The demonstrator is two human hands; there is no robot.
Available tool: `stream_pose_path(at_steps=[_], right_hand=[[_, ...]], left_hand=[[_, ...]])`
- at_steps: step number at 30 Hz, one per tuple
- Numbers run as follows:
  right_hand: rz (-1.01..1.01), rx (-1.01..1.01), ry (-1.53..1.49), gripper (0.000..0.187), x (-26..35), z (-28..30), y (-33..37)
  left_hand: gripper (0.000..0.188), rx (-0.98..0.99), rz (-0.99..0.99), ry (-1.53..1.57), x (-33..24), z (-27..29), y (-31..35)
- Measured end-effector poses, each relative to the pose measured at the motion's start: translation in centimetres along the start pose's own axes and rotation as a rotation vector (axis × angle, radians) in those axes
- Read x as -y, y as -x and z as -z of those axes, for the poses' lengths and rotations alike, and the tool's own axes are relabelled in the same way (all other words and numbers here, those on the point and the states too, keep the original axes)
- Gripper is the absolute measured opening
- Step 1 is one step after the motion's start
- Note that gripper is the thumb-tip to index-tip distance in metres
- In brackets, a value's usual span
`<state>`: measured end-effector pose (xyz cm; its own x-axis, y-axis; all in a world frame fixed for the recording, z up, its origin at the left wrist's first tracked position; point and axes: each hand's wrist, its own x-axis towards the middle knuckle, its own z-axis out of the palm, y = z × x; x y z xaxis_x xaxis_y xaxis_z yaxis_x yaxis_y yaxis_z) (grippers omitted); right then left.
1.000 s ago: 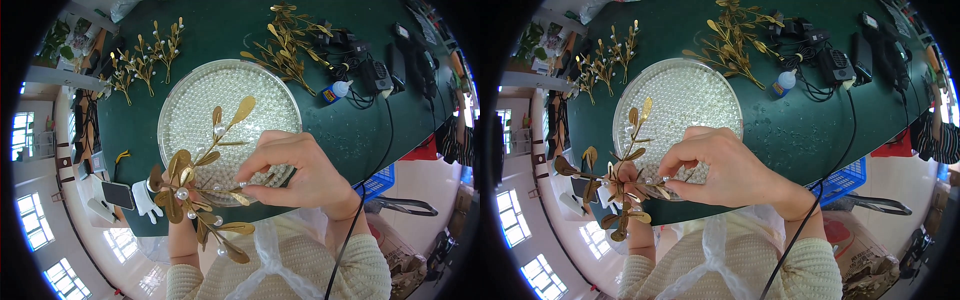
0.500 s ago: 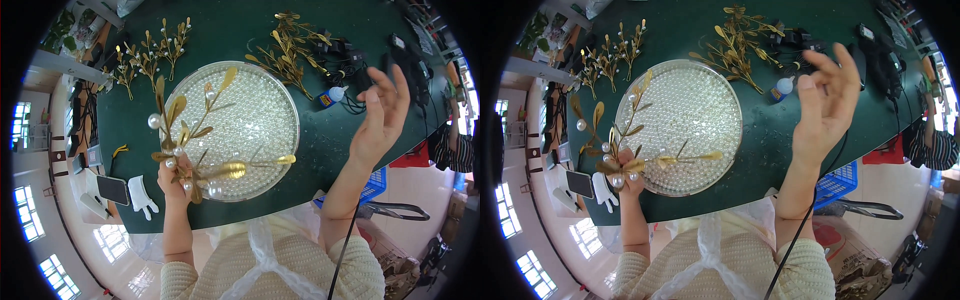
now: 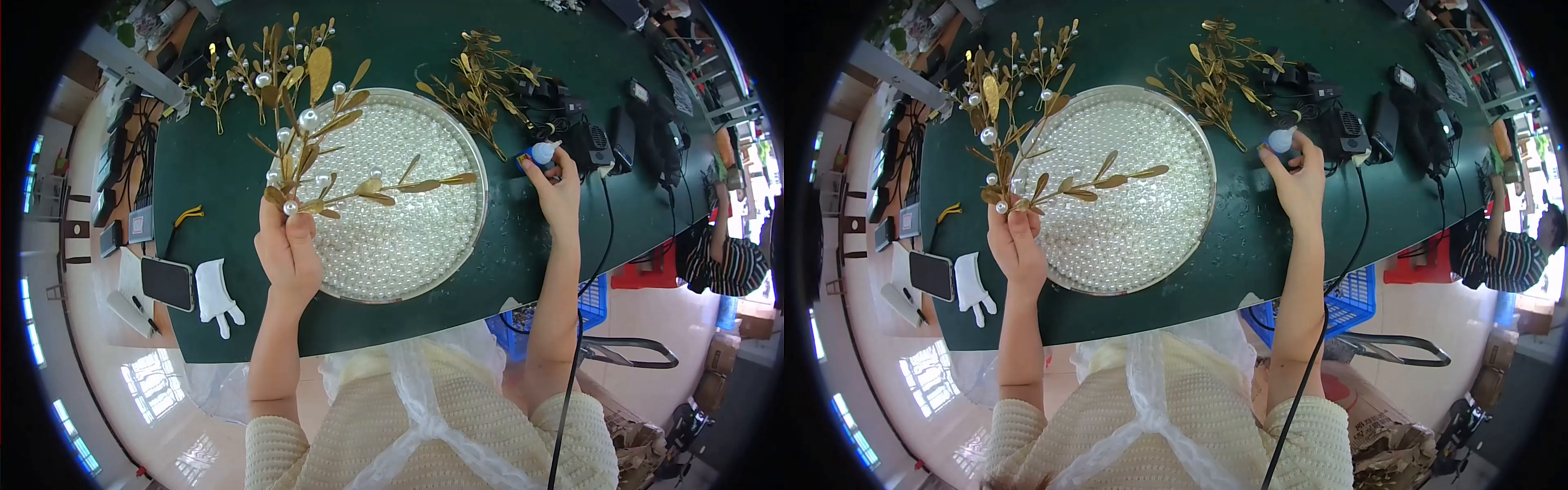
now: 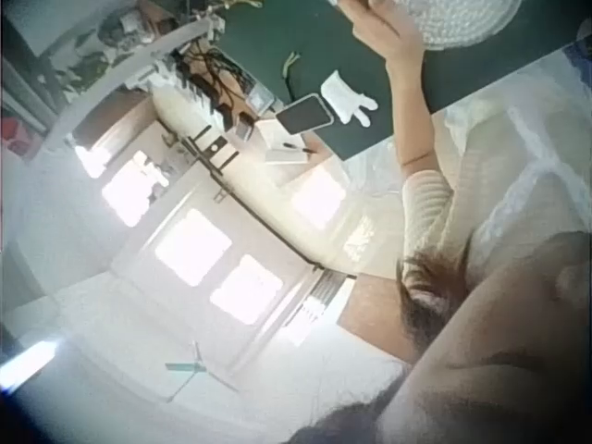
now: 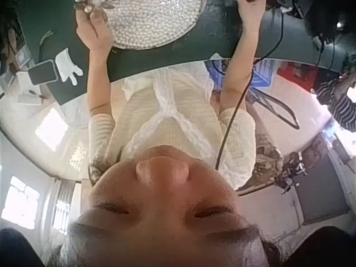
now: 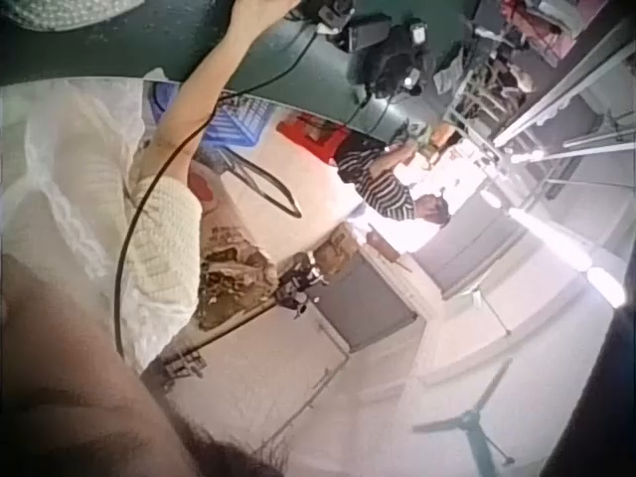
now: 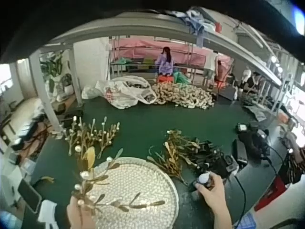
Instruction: The person assembles a decorative gold-colored branch by applying glue to the stems and attaching white pearls by hand. They pick up pearls from a tray, apply glue to the branch, and press the pearls onto the stems one at a time.
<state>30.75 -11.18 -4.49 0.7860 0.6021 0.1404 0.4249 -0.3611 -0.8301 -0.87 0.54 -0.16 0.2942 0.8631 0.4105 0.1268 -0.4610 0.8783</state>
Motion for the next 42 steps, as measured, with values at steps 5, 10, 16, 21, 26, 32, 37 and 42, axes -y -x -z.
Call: stream_pose_path(at_steps=[5,10,16,21,26,32,37,42], right_hand=[[0.032,-0.051,0.069,0.041,-0.7,-0.4,0.0],[0.033,-0.026,-0.07,0.031,-0.5,-0.4,0.1],[0.124,-0.015,-0.58,0.016,6.2,0.8,1.7],[0.229,0.136,-1.02,0.019,9.4,1.2,1.7],[0.073,0.342,-1.455,0.037,10.6,-0.2,1.7],[-0.04,0.399,-1.56,0.041,9.9,-1.8,2.4],[-0.022,0.445,-1.573,0.037,9.5,-1.9,2.7],[-0.096,0.416,-1.542,0.035,9.2,-2.2,3.2]], left_hand=[[0.024,-0.004,-0.004,-0.009,-0.3,-0.1,0.0],[0.024,0.013,0.004,-0.01,-0.4,-0.2,-0.2],[0.027,0.023,0.144,0.074,-0.1,-0.1,-0.3],[0.027,0.031,0.194,0.139,0.3,-0.1,-0.3],[0.024,0.052,0.22,0.143,0.4,-0.1,-0.3],[0.022,0.058,0.27,0.123,0.4,-0.1,-0.4],[0.022,0.055,0.292,0.13,0.3,-0.2,-0.5],[0.023,0.063,0.296,0.105,0.4,-0.1,-0.5]])
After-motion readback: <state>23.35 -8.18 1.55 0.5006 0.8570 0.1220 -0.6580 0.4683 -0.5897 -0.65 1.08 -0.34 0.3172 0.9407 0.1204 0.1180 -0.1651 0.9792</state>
